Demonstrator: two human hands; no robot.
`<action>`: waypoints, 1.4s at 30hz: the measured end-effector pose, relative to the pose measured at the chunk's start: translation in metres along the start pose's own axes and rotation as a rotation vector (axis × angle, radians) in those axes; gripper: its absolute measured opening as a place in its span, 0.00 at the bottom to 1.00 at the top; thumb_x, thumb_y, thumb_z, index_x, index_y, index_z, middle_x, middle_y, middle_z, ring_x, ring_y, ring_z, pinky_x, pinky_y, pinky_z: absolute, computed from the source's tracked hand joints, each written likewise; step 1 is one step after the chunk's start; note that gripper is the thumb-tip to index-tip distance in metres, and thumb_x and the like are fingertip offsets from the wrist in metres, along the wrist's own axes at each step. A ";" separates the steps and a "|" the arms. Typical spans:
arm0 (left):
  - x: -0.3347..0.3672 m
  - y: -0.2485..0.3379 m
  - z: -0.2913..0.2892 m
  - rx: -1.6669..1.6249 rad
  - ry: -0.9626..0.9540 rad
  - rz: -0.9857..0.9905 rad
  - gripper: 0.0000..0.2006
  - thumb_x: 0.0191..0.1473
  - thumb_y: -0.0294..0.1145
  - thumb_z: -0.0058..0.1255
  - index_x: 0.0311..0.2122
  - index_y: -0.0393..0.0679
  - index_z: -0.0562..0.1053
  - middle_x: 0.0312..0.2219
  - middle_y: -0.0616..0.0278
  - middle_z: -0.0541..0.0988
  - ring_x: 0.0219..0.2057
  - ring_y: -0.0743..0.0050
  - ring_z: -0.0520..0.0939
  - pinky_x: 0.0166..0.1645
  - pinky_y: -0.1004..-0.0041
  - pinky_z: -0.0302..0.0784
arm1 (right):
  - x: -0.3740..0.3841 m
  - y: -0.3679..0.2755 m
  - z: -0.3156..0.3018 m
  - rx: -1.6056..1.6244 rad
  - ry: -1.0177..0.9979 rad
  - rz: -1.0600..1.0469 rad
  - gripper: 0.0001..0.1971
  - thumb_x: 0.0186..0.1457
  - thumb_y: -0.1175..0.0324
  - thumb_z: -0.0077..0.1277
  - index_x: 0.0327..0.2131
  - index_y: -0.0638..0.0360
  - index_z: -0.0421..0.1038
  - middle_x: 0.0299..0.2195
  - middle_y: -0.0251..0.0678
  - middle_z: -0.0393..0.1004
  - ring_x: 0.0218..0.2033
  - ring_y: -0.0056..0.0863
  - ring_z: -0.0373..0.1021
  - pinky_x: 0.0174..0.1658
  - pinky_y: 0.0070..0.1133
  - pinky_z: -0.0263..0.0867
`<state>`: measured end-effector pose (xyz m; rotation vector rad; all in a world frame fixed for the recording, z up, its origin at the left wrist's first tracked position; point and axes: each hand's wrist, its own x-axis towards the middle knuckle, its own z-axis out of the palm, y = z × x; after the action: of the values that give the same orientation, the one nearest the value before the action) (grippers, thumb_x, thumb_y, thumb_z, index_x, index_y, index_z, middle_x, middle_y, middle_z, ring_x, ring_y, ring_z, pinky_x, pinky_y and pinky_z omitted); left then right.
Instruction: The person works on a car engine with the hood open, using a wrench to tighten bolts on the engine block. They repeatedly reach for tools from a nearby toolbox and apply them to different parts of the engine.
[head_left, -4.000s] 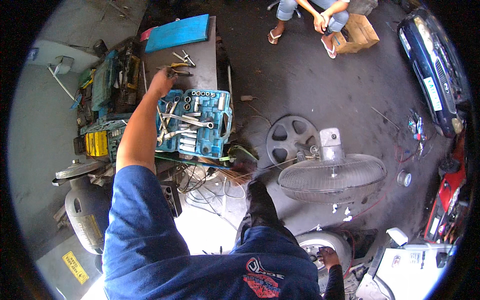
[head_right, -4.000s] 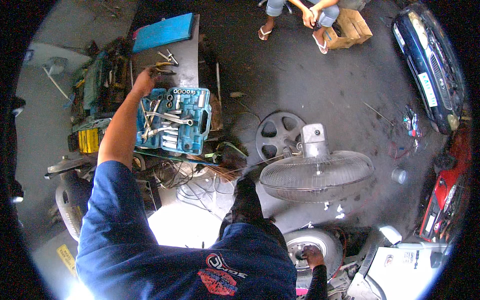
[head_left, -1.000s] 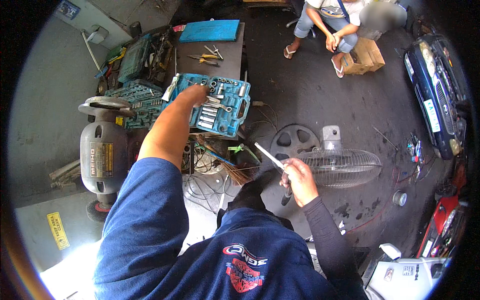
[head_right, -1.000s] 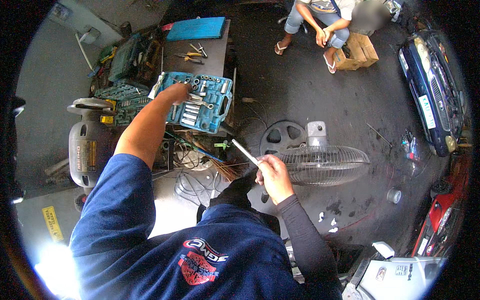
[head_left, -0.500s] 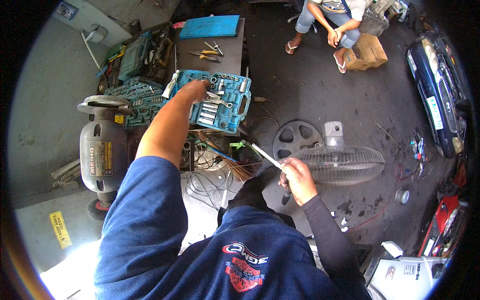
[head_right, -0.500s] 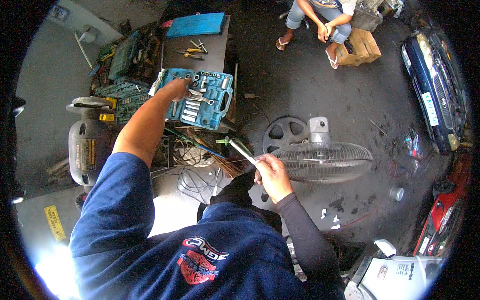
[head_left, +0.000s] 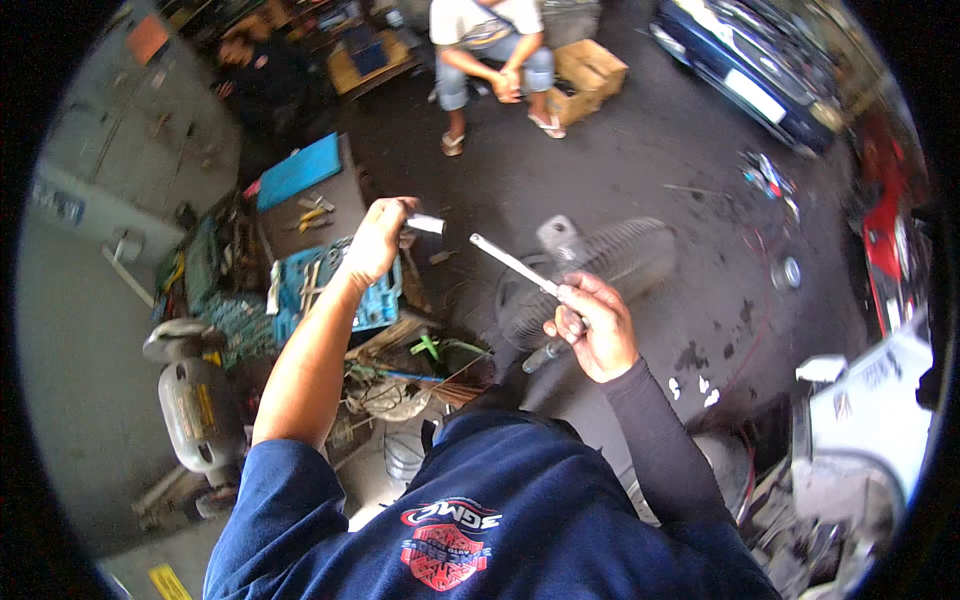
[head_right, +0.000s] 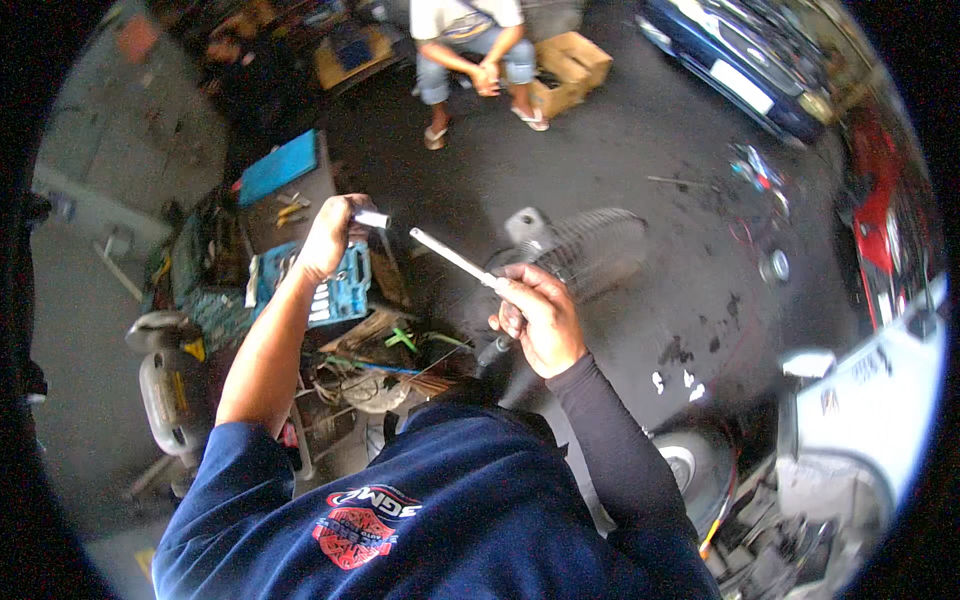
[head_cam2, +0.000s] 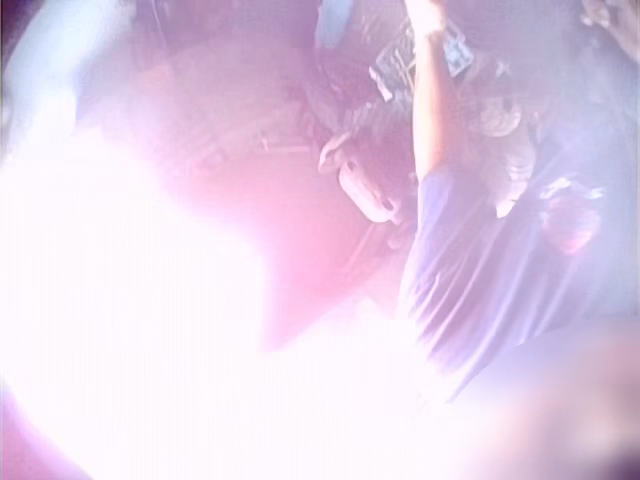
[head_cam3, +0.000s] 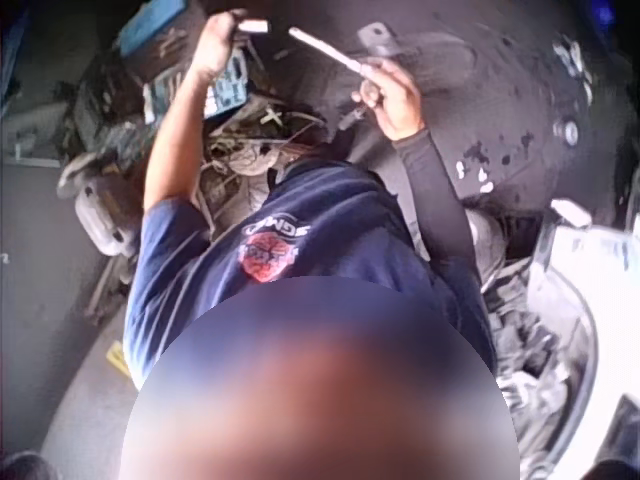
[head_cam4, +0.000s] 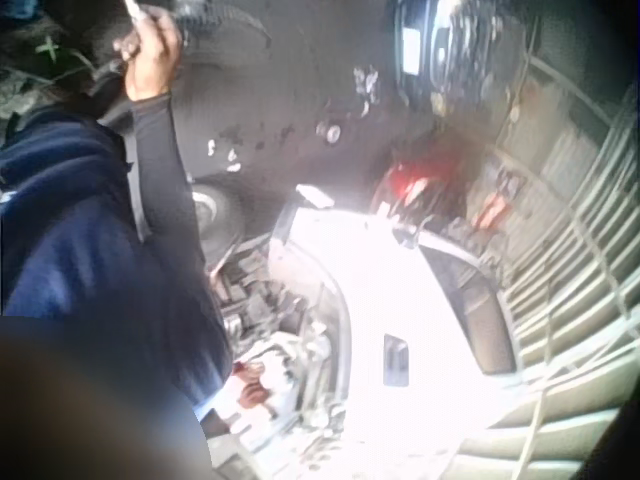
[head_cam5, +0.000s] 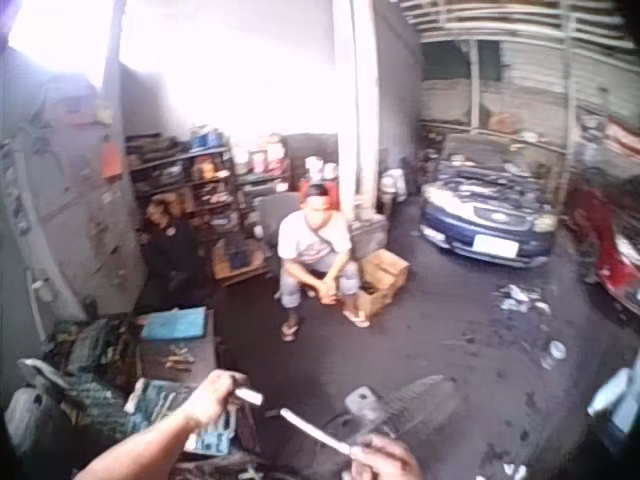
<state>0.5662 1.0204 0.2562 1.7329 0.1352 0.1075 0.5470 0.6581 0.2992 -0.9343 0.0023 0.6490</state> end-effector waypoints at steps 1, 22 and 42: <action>0.003 0.015 0.021 -0.149 -0.177 -0.071 0.23 0.68 0.45 0.37 0.45 0.32 0.73 0.26 0.67 0.72 0.27 0.83 0.69 0.32 0.76 0.66 | -0.015 -0.005 -0.006 -0.021 0.030 -0.049 0.06 0.63 0.69 0.50 0.39 0.61 0.73 0.17 0.24 0.63 0.17 0.13 0.60 0.32 0.22 0.68; -0.282 0.158 0.503 -0.520 -1.462 -0.127 0.26 0.65 0.62 0.40 0.35 0.45 0.70 0.28 0.67 0.69 0.31 0.80 0.68 0.35 0.76 0.66 | -0.493 0.100 -0.076 -0.617 1.101 -0.772 0.11 0.62 0.62 0.55 0.42 0.59 0.72 0.31 0.42 0.78 0.33 0.31 0.76 0.38 0.28 0.71; -0.568 0.116 0.774 -0.119 -2.004 -1.381 0.25 0.48 0.39 0.43 0.50 0.36 0.73 0.41 0.55 0.81 0.43 0.59 0.80 0.47 0.61 0.75 | -0.743 0.119 -0.203 -1.043 1.878 0.076 0.11 0.51 0.64 0.53 0.33 0.59 0.80 0.33 0.49 0.80 0.38 0.48 0.78 0.42 0.38 0.74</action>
<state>0.1228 0.1607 0.2453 0.6229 -0.1946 -2.3851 -0.0623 0.1731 0.2906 -2.2512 1.4812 -0.4661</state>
